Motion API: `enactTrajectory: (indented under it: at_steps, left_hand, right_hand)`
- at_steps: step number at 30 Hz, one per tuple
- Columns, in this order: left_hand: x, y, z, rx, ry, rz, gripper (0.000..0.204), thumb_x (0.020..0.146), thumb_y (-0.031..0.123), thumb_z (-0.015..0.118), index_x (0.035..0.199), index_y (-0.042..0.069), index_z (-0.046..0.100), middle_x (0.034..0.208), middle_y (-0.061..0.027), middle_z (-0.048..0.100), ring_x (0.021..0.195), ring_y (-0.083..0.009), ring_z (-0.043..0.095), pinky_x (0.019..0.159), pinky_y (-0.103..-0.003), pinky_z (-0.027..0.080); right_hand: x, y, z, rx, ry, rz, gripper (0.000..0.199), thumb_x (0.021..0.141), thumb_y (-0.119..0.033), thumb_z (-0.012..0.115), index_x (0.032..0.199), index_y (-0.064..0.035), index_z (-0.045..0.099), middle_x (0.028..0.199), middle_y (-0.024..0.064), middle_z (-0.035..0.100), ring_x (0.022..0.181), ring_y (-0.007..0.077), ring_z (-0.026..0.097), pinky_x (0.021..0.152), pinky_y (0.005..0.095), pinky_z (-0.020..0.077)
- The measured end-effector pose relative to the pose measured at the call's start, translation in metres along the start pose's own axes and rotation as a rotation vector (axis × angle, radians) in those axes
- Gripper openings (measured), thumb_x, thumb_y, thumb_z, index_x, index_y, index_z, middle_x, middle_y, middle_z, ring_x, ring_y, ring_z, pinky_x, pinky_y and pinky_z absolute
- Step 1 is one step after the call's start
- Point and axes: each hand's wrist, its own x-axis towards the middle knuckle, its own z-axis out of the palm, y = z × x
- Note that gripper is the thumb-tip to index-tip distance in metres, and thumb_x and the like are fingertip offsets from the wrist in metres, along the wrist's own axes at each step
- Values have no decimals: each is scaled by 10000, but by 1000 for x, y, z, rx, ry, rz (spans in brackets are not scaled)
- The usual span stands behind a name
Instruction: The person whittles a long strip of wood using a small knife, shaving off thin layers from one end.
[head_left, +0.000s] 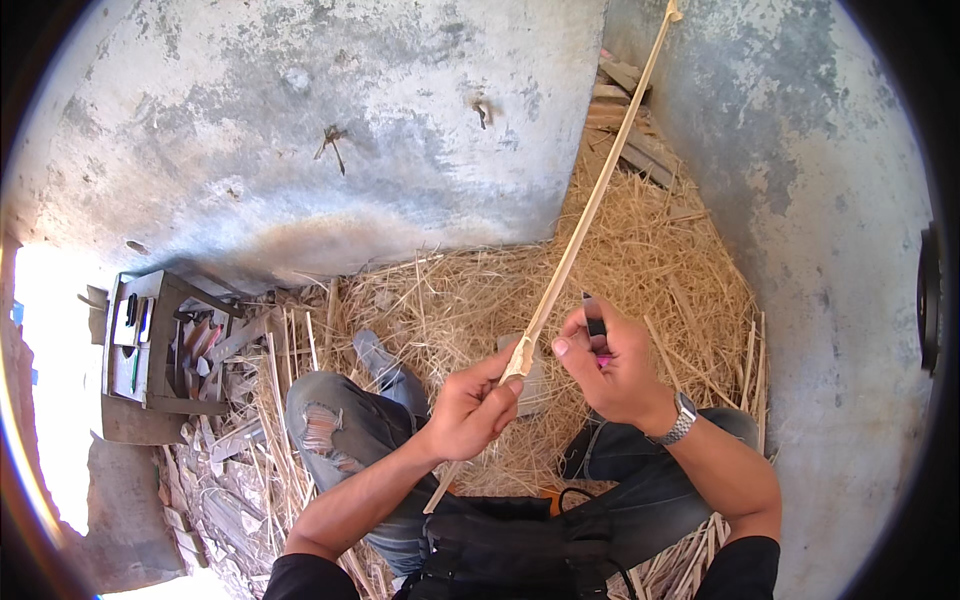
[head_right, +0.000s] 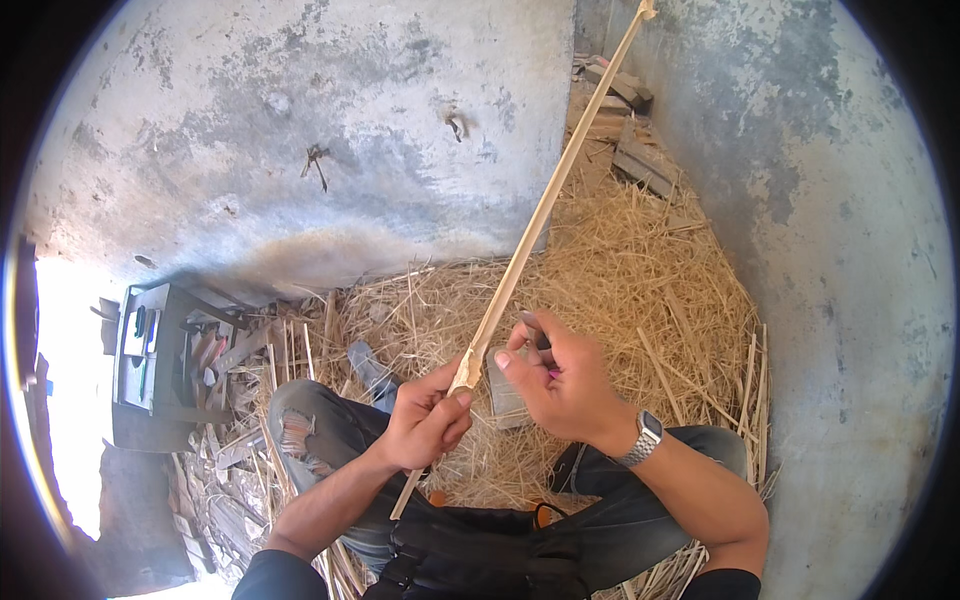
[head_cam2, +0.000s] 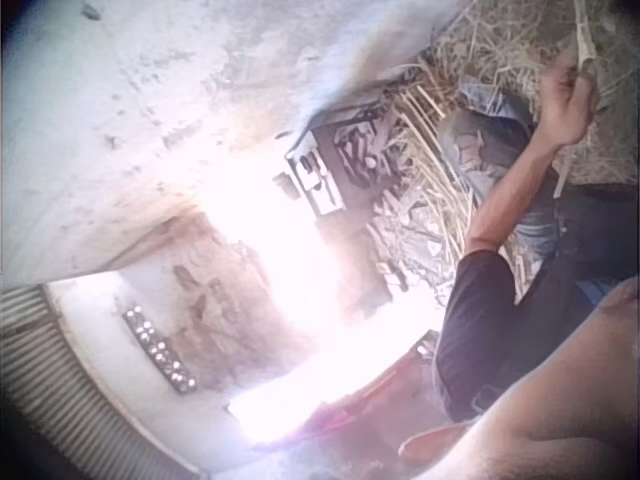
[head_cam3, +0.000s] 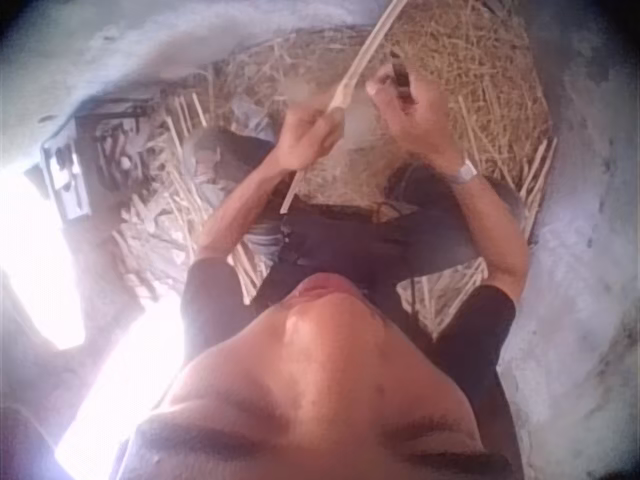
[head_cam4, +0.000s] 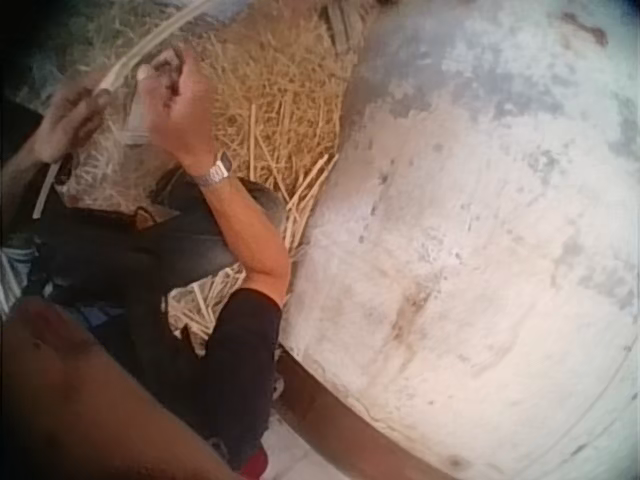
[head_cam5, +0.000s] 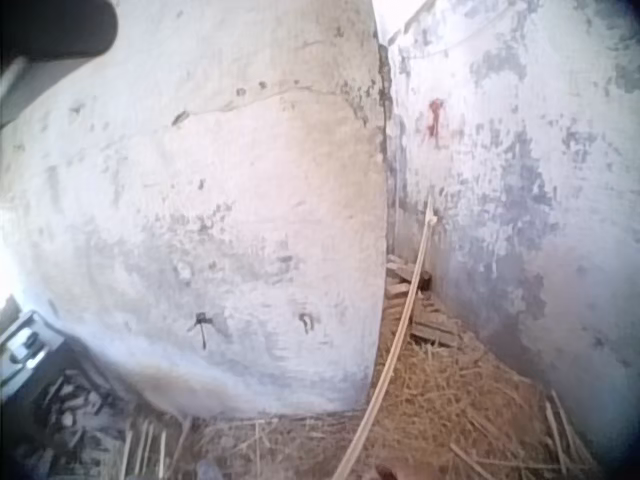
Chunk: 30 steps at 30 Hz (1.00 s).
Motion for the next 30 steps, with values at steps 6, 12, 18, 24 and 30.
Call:
enactTrajectory:
  at_steps: [6,12,18,24,30]
  left_hand:
    - [0,-14,-5,299,6,158,558,1008,18,499,1547,32,355,586,13,484,508,-53,475,493,-256,409]
    - [4,-8,-3,760,44,296,635,917,-6,567,1524,15,380,553,-133,517,458,-229,559,505,-343,461]
    - [5,-4,-1,809,62,341,641,904,-13,571,1516,-9,382,557,-137,533,471,-262,581,516,-372,481]
    - [7,-13,-4,808,65,405,658,898,-19,573,1524,-4,370,555,-135,525,482,-273,583,519,-381,479]
    - [7,-9,-3,771,37,334,634,930,-2,560,1531,1,359,553,-124,515,477,-243,572,511,-356,464]
  right_hand:
    - [0,-4,-3,96,-24,132,142,925,-133,714,969,-8,666,567,-97,432,517,-12,386,466,203,293]
    - [-1,-3,-2,296,-41,295,148,921,-134,726,896,10,696,598,-121,459,527,-24,370,462,200,273]
    - [0,-3,-3,389,-84,406,141,934,-127,700,900,10,695,592,-102,491,514,-26,384,446,205,265]
    - [-1,2,-2,681,-143,561,126,963,-124,631,906,-14,648,597,-62,513,481,5,416,430,218,280]
    - [-7,1,5,479,-18,406,98,972,-90,550,955,-22,619,645,-8,536,488,59,435,438,237,310]
